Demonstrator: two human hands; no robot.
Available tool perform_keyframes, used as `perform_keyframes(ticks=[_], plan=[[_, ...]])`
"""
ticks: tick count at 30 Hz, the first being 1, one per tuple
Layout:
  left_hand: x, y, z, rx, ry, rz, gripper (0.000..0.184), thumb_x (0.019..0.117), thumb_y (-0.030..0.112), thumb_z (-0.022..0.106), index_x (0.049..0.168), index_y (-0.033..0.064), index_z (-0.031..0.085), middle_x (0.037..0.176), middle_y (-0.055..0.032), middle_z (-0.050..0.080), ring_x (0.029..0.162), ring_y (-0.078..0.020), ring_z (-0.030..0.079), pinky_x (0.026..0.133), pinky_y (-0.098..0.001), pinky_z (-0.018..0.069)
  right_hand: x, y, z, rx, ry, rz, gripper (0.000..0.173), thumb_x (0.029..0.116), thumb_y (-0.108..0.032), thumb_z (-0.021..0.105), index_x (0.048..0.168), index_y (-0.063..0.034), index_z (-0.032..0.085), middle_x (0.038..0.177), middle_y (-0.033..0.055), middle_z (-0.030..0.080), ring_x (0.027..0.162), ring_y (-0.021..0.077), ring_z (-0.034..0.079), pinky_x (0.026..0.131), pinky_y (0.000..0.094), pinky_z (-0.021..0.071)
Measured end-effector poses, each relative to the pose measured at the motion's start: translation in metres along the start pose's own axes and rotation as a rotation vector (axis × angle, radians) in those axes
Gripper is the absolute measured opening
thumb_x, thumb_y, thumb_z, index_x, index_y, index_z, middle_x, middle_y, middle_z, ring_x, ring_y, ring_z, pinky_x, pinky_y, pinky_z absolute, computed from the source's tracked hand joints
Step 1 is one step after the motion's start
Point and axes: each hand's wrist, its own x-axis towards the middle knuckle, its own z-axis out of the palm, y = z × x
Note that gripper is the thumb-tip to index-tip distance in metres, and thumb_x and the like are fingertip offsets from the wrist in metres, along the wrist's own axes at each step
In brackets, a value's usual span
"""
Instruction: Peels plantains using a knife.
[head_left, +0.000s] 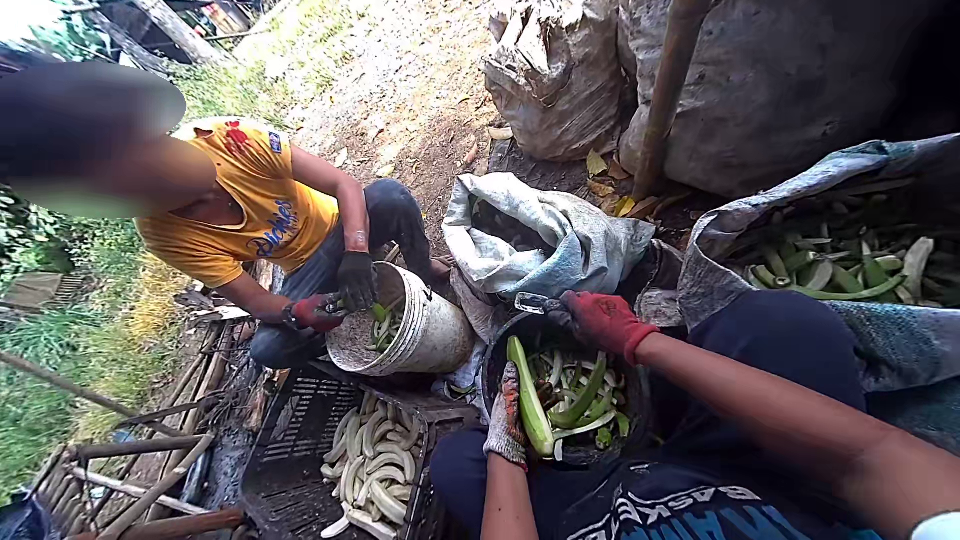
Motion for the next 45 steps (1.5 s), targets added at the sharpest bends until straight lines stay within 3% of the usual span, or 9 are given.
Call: perform_keyframes(ticks=[7, 12, 17, 20, 22, 32, 36, 41, 45], plan=[[0.001, 0.030, 0.016, 0.139, 0.029, 0.110, 0.057, 0.1120, 0.045, 0.016, 0.134, 0.0013, 0.046, 0.101, -0.0141, 0.067, 0.084, -0.0220, 0.069, 0.069, -0.0355, 0.0586, -0.064, -0.003, 0.038, 0.118, -0.415, -0.443, 0.031, 0.1062, -0.029, 0.056, 0.116, -0.0001, 0.063, 0.099, 0.0235, 0.068, 0.097, 0.0421, 0.067, 0.084, 0.0627, 0.0487], [0.004, 0.027, 0.023, 0.083, -0.026, 0.145, 0.056, 0.1122, 0.044, 0.018, 0.132, 0.0003, 0.047, 0.098, -0.0154, 0.067, 0.081, -0.0231, 0.069, 0.067, -0.0354, 0.0591, -0.066, -0.013, 0.037, -0.034, -0.396, -0.316, 0.035, 0.1043, -0.022, 0.055, 0.131, 0.0012, 0.056, 0.115, 0.0282, 0.066, 0.109, 0.0468, 0.066, 0.088, 0.0636, 0.0499], [-0.012, 0.025, 0.037, 0.151, -0.112, 0.079, 0.056, 0.1126, 0.040, 0.014, 0.132, -0.0009, 0.046, 0.099, -0.0148, 0.066, 0.079, -0.0216, 0.068, 0.067, -0.0344, 0.0583, -0.017, -0.016, 0.032, -0.065, -0.137, 0.025, 0.048, 0.1006, -0.015, 0.057, 0.145, 0.0022, 0.049, 0.133, 0.0330, 0.057, 0.120, 0.0514, 0.060, 0.093, 0.0656, 0.0498], [-0.005, 0.010, 0.022, 0.145, -0.066, 0.049, 0.060, 0.1113, 0.048, 0.024, 0.129, -0.0002, 0.054, 0.100, -0.0183, 0.070, 0.084, -0.0269, 0.072, 0.071, -0.0400, 0.0610, 0.007, 0.000, 0.018, 0.018, 0.015, 0.216, 0.043, 0.1017, -0.022, 0.059, 0.138, 0.0009, 0.055, 0.126, 0.0298, 0.063, 0.114, 0.0484, 0.064, 0.088, 0.0653, 0.0518], [-0.002, 0.006, 0.008, 0.243, -0.002, 0.080, 0.060, 0.1102, 0.050, 0.029, 0.133, 0.0027, 0.058, 0.105, -0.0177, 0.070, 0.089, -0.0256, 0.070, 0.077, -0.0415, 0.0605, 0.009, 0.008, 0.006, 0.062, -0.007, 0.203, 0.042, 0.1007, -0.024, 0.061, 0.135, 0.0008, 0.056, 0.122, 0.0281, 0.065, 0.113, 0.0463, 0.066, 0.089, 0.0641, 0.0517], [-0.003, 0.016, 0.013, 0.301, -0.033, 0.071, 0.052, 0.1058, 0.029, 0.056, 0.149, 0.0033, 0.040, 0.103, -0.0208, 0.070, 0.082, -0.0290, 0.073, 0.068, -0.0412, 0.0631, 0.000, 0.009, -0.002, 0.178, -0.354, -0.075, 0.035, 0.1095, -0.016, 0.046, 0.137, 0.0035, 0.056, 0.126, 0.0303, 0.063, 0.120, 0.0451, 0.061, 0.103, 0.0630, 0.0444], [-0.011, 0.015, 0.017, 0.343, -0.136, 0.065, 0.050, 0.1060, 0.024, 0.055, 0.149, 0.0034, 0.041, 0.102, -0.0199, 0.070, 0.079, -0.0279, 0.073, 0.067, -0.0393, 0.0630, 0.015, 0.016, 0.015, 0.232, -0.510, -0.074, 0.029, 0.1097, -0.014, 0.047, 0.121, 0.0086, 0.062, 0.111, 0.0267, 0.064, 0.100, 0.0351, 0.063, 0.092, 0.0543, 0.0487], [-0.005, 0.017, 0.011, 0.290, -0.075, 0.037, 0.050, 0.1074, 0.031, 0.052, 0.147, 0.0037, 0.042, 0.101, -0.0208, 0.071, 0.082, -0.0306, 0.074, 0.070, -0.0433, 0.0633, 0.002, 0.018, 0.023, 0.280, -0.325, -0.033, 0.038, 0.1110, -0.021, 0.044, 0.135, 0.0052, 0.058, 0.129, 0.0312, 0.062, 0.125, 0.0447, 0.059, 0.107, 0.0622, 0.0415], [-0.002, 0.016, 0.005, 0.304, -0.046, 0.036, 0.051, 0.1063, 0.032, 0.054, 0.147, 0.0038, 0.043, 0.101, -0.0207, 0.071, 0.081, -0.0302, 0.074, 0.069, -0.0427, 0.0634, -0.008, 0.008, 0.015, 0.105, -0.288, -0.057, 0.037, 0.1095, -0.024, 0.044, 0.137, -0.0028, 0.056, 0.125, 0.0278, 0.066, 0.122, 0.0456, 0.062, 0.101, 0.0656, 0.0450]])
